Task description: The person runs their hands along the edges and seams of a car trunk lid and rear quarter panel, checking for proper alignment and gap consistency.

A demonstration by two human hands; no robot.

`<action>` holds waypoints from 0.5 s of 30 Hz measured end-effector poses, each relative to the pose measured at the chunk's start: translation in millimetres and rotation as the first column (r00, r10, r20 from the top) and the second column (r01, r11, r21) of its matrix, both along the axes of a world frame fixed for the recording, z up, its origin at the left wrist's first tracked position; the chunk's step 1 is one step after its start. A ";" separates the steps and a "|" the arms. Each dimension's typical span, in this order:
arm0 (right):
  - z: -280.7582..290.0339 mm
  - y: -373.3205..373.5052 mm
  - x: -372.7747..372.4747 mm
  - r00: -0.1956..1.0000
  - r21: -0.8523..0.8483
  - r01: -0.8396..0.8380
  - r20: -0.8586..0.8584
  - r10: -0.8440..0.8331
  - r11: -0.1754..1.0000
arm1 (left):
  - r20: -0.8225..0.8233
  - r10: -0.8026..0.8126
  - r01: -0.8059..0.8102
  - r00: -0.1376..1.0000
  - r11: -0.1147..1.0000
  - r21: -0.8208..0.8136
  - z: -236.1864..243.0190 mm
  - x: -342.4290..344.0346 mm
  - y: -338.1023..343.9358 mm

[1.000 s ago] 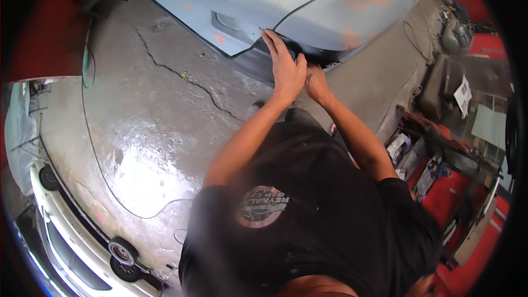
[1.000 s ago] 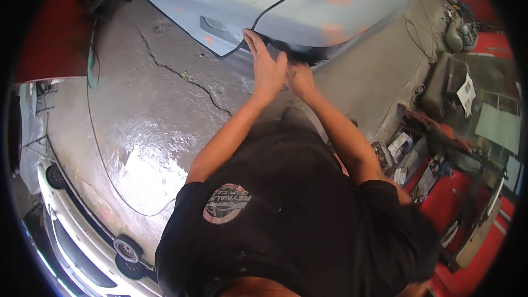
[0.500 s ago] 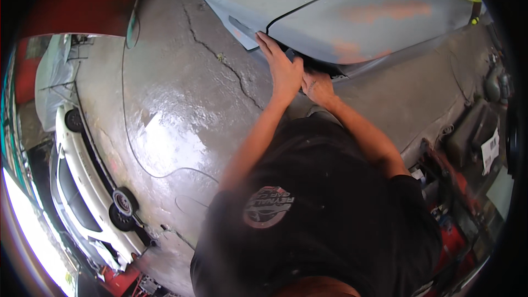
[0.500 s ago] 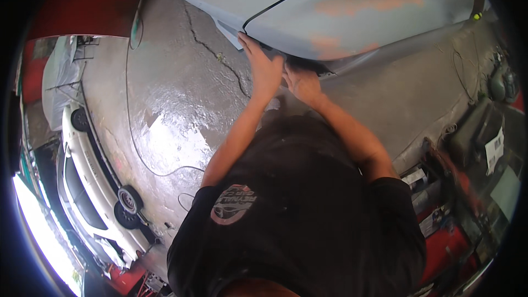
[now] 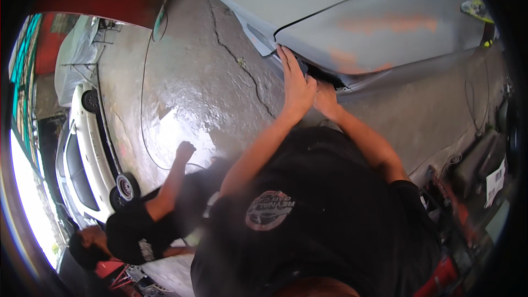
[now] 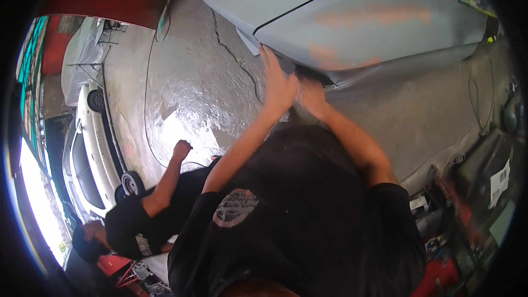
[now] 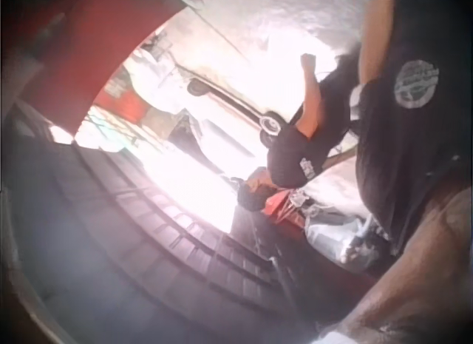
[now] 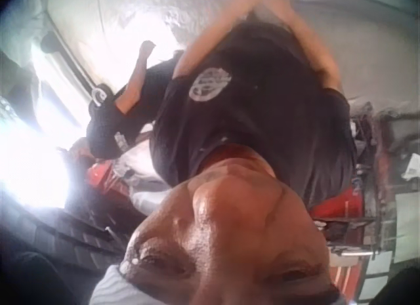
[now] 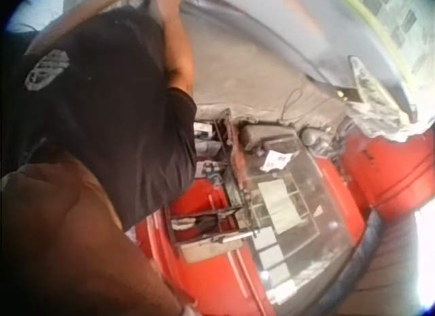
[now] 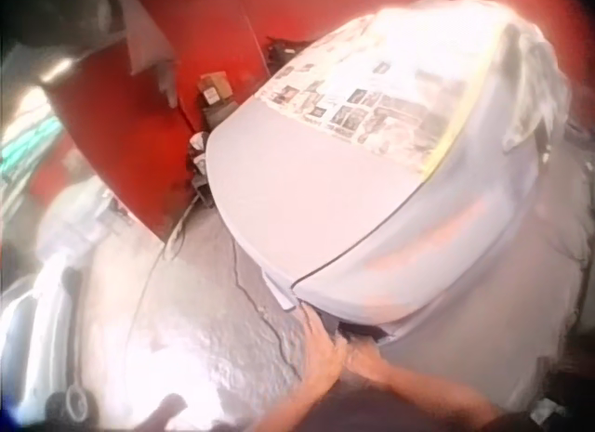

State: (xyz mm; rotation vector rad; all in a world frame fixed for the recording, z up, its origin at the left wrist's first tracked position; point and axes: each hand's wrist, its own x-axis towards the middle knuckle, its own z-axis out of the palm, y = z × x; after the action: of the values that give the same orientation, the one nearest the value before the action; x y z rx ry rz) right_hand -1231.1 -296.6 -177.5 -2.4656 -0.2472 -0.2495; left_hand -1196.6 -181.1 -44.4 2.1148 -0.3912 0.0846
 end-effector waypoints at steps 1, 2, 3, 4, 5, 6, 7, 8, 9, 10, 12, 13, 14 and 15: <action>2.0 -0.6 -0.4 0.999 0.000 0.031 -0.031 -0.031 1.000 | 0.000 -0.018 0.018 1.000 1.000 -0.016 3.1 -2.0 0.6; 3.4 -1.1 -0.8 0.996 -0.003 0.063 -0.063 -0.063 0.998 | 0.000 -0.037 0.036 0.999 0.999 -0.033 6.1 -1.8 0.9; 0.9 -0.7 -0.8 0.996 -0.014 0.063 -0.057 -0.064 0.998 | 0.006 -0.037 0.037 0.999 0.998 -0.044 9.1 2.1 2.1; -3.5 -1.4 -1.4 0.996 -0.058 0.084 0.001 -0.085 0.995 | 0.015 0.015 -0.014 1.000 0.999 -0.049 15.4 8.4 2.9; 2.0 0.8 0.5 0.994 -0.099 0.101 0.062 -0.095 0.990 | 0.026 0.074 -0.073 0.997 0.996 -0.054 20.6 16.0 7.9; 7.6 2.6 -0.9 0.995 -0.103 0.098 0.045 -0.094 0.990 | -0.011 0.006 -0.007 1.000 0.991 -0.131 25.6 22.9 14.1; 11.9 6.3 -2.0 0.994 -0.117 0.101 0.054 -0.095 0.988 | -0.004 0.003 -0.004 1.000 0.989 -0.145 28.3 24.0 17.9; 11.5 7.5 -1.1 0.995 -0.113 0.078 -0.055 -0.085 0.991 | -0.010 -0.011 0.009 1.000 0.994 -0.111 26.8 25.0 19.1; 7.5 6.6 -1.4 0.984 -0.107 0.058 -0.164 -0.075 0.993 | -0.018 -0.025 0.023 1.000 0.997 -0.077 25.0 25.7 21.4; -8.2 4.8 -2.0 0.998 -0.147 0.055 -0.020 -0.059 0.988 | -0.015 -0.031 0.028 0.999 0.988 -0.154 19.4 27.9 25.7; 0.2 6.5 -0.4 0.998 -0.146 0.058 -0.029 -0.063 0.988 | -0.072 -0.061 0.045 0.996 0.976 -0.214 13.6 27.9 39.6; 4.1 10.2 0.1 0.998 -0.131 0.050 -0.041 -0.056 0.990 | -0.129 -0.084 0.048 0.988 0.964 -0.260 9.2 25.6 46.8; 2.1 10.9 -2.4 0.999 -0.101 0.044 -0.018 -0.046 0.994 | -0.096 -0.116 0.075 0.989 0.930 -0.359 -5.4 22.3 50.8; -0.4 5.1 -0.2 0.999 -0.102 0.023 -0.026 -0.026 0.995 | -0.103 -0.096 0.053 0.990 0.931 -0.360 -21.2 16.5 50.3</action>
State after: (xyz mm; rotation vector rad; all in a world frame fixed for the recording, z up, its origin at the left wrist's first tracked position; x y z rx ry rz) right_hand -1231.2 -291.4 -177.9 -2.5723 -0.2235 -0.2190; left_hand -1180.1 -130.8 -65.6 1.7342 -0.3552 -0.0154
